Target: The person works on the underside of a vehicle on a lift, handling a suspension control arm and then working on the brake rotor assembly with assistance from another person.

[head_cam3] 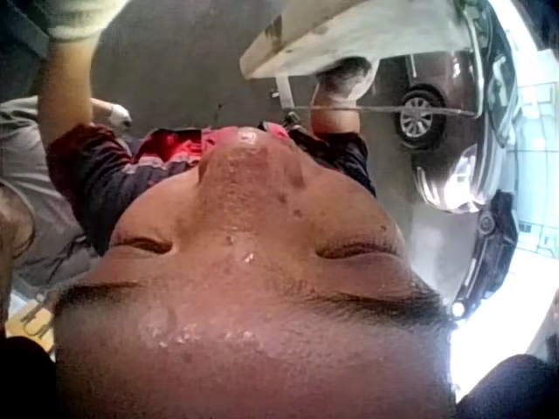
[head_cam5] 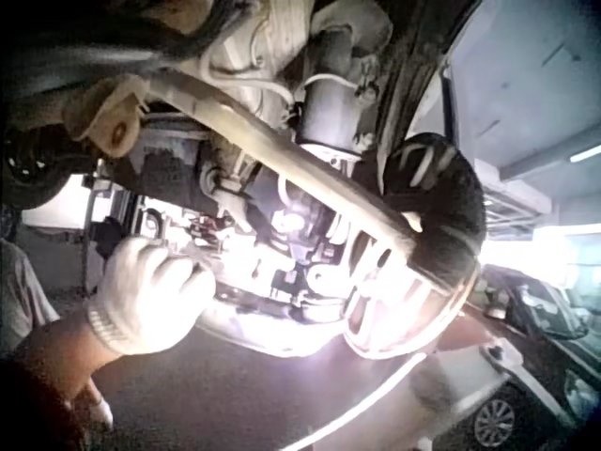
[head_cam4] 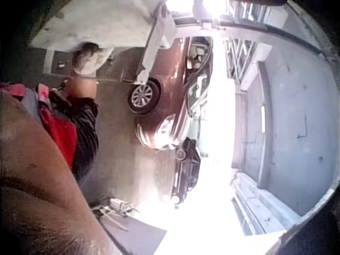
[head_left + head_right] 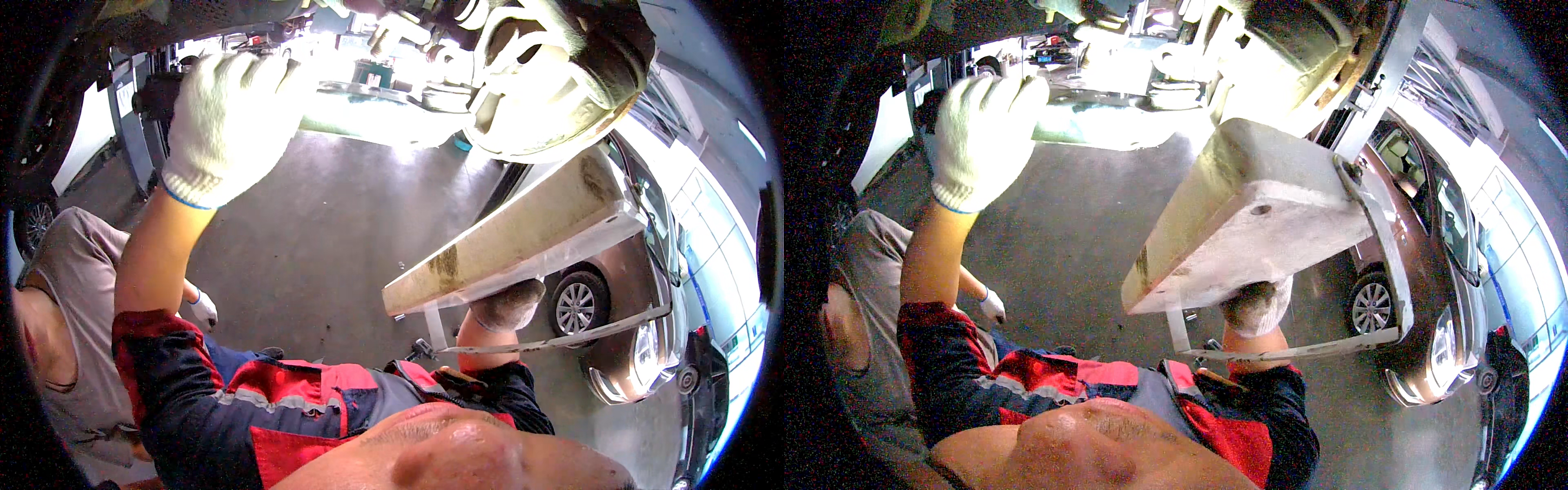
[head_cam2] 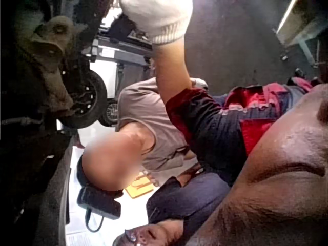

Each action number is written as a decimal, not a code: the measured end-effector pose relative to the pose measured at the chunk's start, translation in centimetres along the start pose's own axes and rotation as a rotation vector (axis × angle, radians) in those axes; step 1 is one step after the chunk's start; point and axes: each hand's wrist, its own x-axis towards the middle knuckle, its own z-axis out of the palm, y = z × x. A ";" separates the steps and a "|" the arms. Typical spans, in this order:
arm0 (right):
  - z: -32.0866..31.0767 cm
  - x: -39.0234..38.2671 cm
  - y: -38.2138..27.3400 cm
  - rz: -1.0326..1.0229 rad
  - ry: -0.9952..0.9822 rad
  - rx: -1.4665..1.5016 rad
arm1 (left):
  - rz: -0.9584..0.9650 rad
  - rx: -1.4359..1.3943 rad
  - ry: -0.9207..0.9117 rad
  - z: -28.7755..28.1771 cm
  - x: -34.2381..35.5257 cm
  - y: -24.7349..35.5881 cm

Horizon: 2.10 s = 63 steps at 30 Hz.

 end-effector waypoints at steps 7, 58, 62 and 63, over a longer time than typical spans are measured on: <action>-6.7 -1.8 -1.3 -0.090 0.092 -0.001 | -0.036 0.009 -0.002 0.8 -0.2 0.4; 0.1 1.5 -0.7 -0.259 0.288 -0.627 | -0.013 -0.040 0.026 1.6 0.1 1.5; -0.4 1.5 -0.7 -0.307 0.285 -0.811 | 0.011 -0.026 0.050 1.5 0.8 0.9; -0.5 1.5 -0.8 -0.317 0.285 -0.850 | 0.010 -0.027 0.048 1.6 0.8 0.9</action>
